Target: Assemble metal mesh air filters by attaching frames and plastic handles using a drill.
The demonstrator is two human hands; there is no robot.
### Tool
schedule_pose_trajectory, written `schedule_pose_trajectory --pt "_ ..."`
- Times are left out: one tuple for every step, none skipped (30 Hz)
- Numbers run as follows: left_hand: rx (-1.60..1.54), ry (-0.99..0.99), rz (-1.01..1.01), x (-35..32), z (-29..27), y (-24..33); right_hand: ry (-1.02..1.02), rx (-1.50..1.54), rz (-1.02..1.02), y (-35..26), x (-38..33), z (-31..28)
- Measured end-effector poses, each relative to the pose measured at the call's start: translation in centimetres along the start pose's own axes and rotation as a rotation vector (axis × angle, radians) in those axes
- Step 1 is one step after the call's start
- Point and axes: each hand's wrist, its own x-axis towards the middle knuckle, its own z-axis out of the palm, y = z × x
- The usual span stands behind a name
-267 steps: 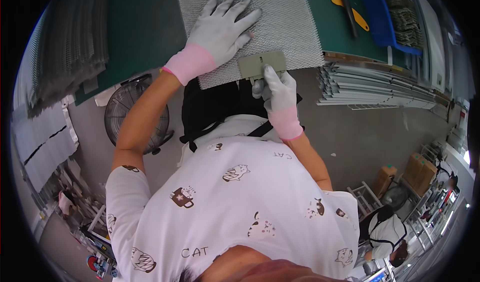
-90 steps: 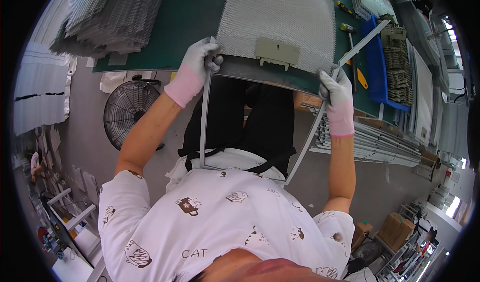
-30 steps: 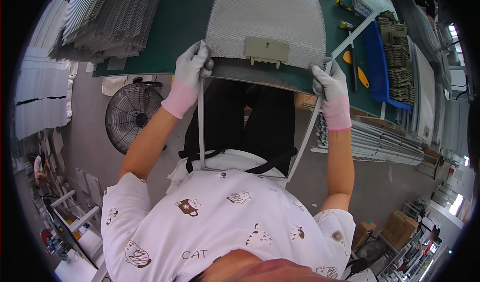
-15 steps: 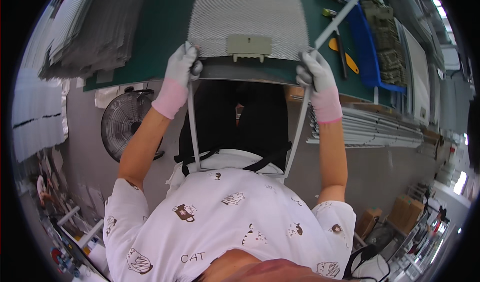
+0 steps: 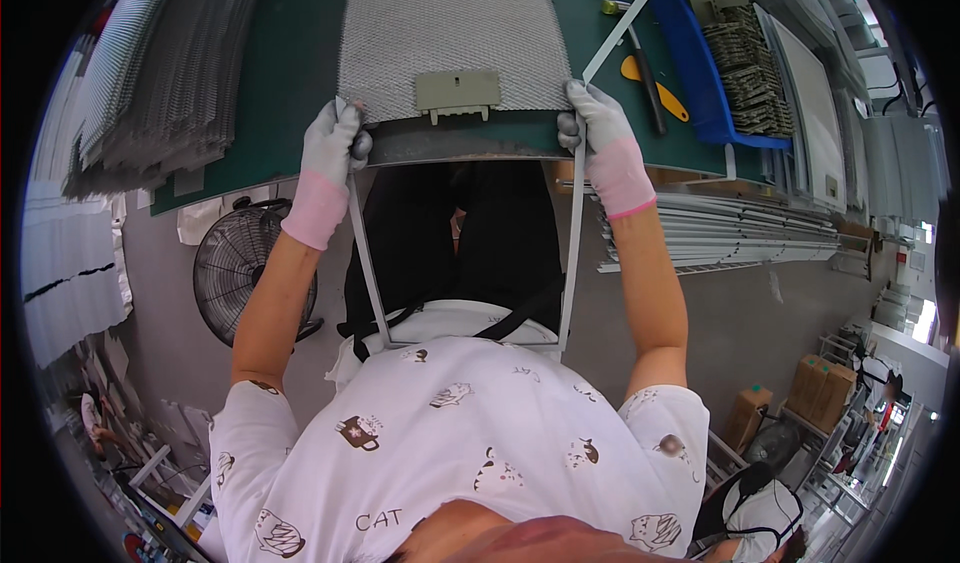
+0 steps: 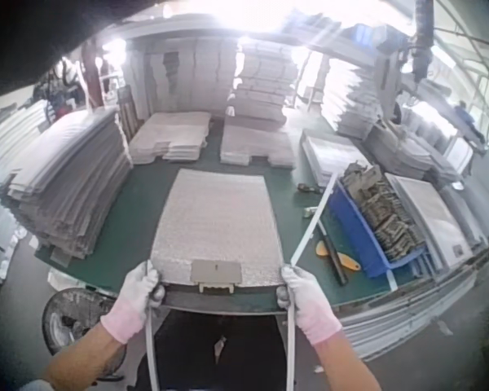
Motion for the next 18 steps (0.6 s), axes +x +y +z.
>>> schedule_pose_trajectory --pt "0.000 0.000 0.000 0.0 -0.1 0.0 0.000 0.000 0.000 0.2 0.2 -0.5" --pt "0.004 -0.034 0.003 0.0 -0.2 -0.1 -0.051 0.036 -0.001 0.5 0.6 -1.3" --pt "0.009 -0.064 0.005 0.1 -0.3 -0.1 -0.106 0.071 0.001 0.4 0.6 -1.3" --pt "0.008 -0.062 0.005 0.1 -0.3 -0.1 -0.108 0.070 0.002 0.3 0.5 -1.2" --pt "-0.021 -0.093 -0.006 0.1 -0.2 -0.1 -0.070 0.086 0.042 0.1 0.3 -1.2" --pt "-0.050 -0.123 -0.016 0.0 -0.1 0.0 -0.033 0.102 0.081 -0.2 0.0 -1.1" --pt "-0.051 -0.120 -0.015 0.1 -0.3 -0.1 -0.219 0.270 0.070 0.1 0.4 -1.8" --pt "-0.073 -0.140 -0.002 0.3 -0.5 -0.4 -0.222 0.268 0.072 0.3 0.6 -1.9" --pt "-0.095 -0.166 0.009 0.3 -0.4 -0.3 -0.272 0.309 0.038 0.1 0.4 -1.6" --pt "-0.096 -0.169 0.007 0.2 -0.3 -0.2 -0.322 0.349 0.004 0.0 0.2 -1.4" --pt "-0.082 -0.137 -0.026 -0.1 -0.2 0.1 -0.319 0.349 0.003 0.3 0.4 -1.7" --pt "-0.067 -0.102 -0.056 -0.3 0.0 0.4 -0.343 0.368 -0.030 0.5 0.7 -1.8" --pt "-0.068 -0.101 -0.055 -0.2 0.3 0.6 -0.368 0.388 -0.064 0.6 1.0 -1.9" --pt "-0.097 -0.124 -0.052 -0.1 0.6 0.7 -0.370 0.388 -0.064 0.8 1.1 -2.0" --pt "-0.126 -0.139 -0.051 -0.2 0.5 0.7 -0.304 0.321 -0.092 0.8 0.5 -1.4" --pt "-0.125 -0.130 -0.052 -0.1 0.2 0.5 -0.238 0.255 -0.121 0.8 0.2 -0.9" --pt "-0.143 -0.142 -0.041 0.1 -0.2 0.1 -0.245 0.255 -0.115 0.8 0.3 -0.7" --pt "-0.161 -0.167 -0.030 0.4 -0.3 0.0 -0.282 0.233 -0.118 0.7 0.2 -0.7"
